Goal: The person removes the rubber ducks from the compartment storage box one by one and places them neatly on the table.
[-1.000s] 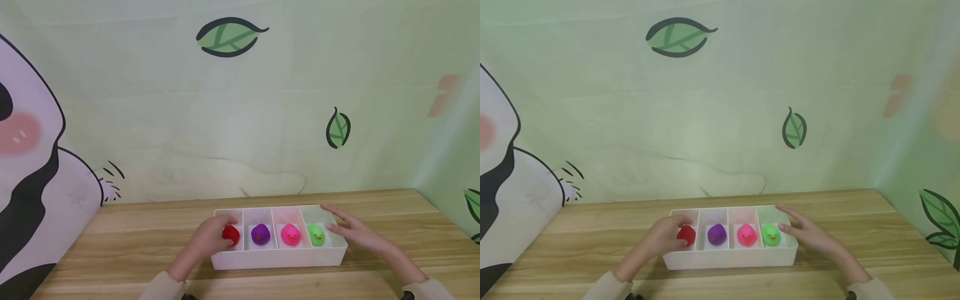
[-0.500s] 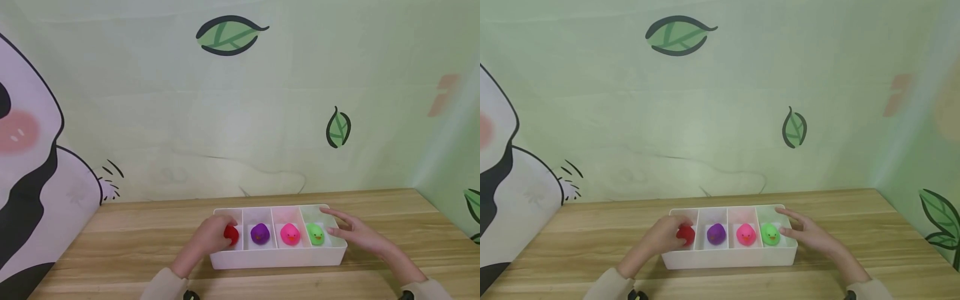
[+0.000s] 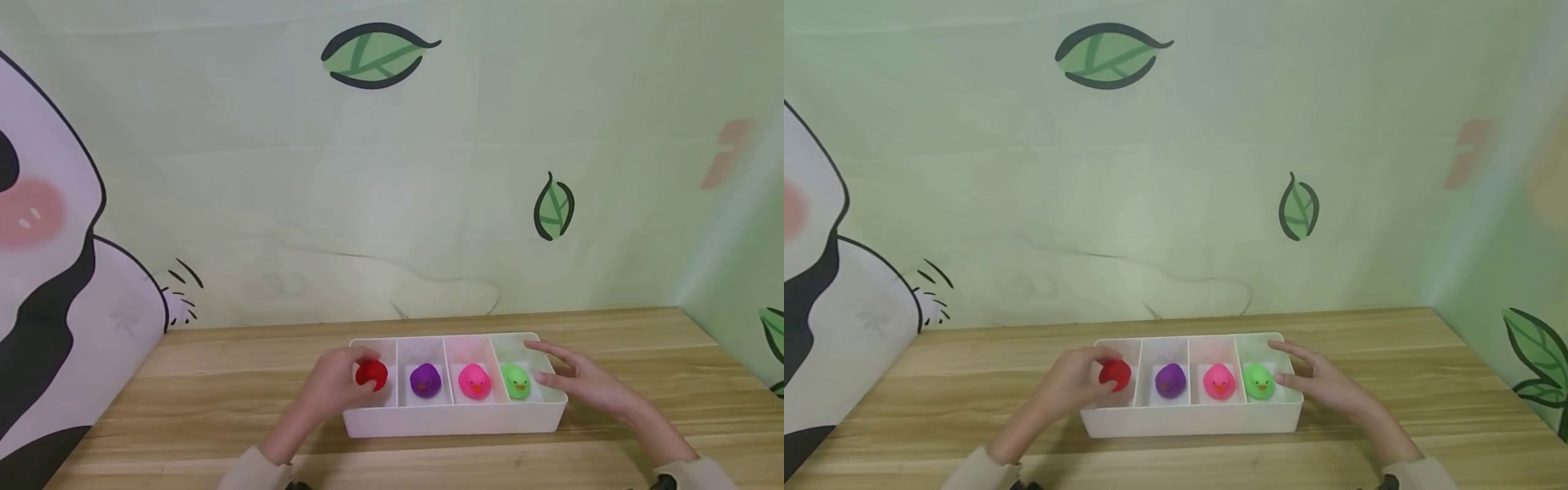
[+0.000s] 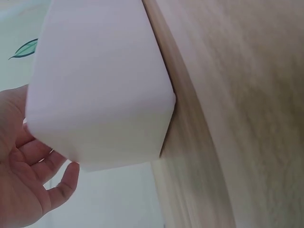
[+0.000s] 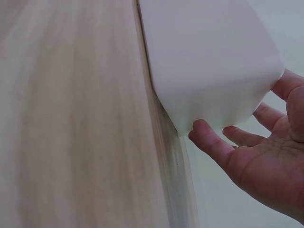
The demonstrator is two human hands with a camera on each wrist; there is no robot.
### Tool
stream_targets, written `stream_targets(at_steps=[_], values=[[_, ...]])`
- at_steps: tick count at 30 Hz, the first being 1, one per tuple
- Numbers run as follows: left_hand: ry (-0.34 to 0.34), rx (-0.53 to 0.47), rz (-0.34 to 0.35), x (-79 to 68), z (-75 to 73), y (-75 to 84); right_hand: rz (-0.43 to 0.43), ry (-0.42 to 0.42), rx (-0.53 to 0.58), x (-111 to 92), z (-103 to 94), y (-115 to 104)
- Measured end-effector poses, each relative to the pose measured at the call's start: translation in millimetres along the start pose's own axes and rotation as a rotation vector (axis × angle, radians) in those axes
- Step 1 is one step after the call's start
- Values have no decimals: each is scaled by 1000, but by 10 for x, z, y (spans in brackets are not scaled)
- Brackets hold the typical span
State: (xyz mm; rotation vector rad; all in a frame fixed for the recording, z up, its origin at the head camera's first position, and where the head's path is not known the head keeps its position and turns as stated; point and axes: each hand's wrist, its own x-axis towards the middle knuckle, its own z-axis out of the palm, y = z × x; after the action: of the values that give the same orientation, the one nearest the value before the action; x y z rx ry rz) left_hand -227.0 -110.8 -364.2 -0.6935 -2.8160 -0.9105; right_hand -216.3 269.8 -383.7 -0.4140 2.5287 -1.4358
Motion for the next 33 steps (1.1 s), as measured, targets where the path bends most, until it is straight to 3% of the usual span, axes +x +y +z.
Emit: stream_targets(at_steps=[5,13,23,28,33], values=[[80,-68,13,-72,-37,11,9,0,-14,6,-1,0],[214,-202,-32,-229,-169,28,-2,6,-36,-3,4,-10],[282,-223,0,-504,-377,-48,-5,6,-26,3,0,2],[272,-208,-58,-648,-437,-80,-1,7,-29,6,1,11],[193,-215,-165,-762,-462,-106,17,7,-17,2,1,4]])
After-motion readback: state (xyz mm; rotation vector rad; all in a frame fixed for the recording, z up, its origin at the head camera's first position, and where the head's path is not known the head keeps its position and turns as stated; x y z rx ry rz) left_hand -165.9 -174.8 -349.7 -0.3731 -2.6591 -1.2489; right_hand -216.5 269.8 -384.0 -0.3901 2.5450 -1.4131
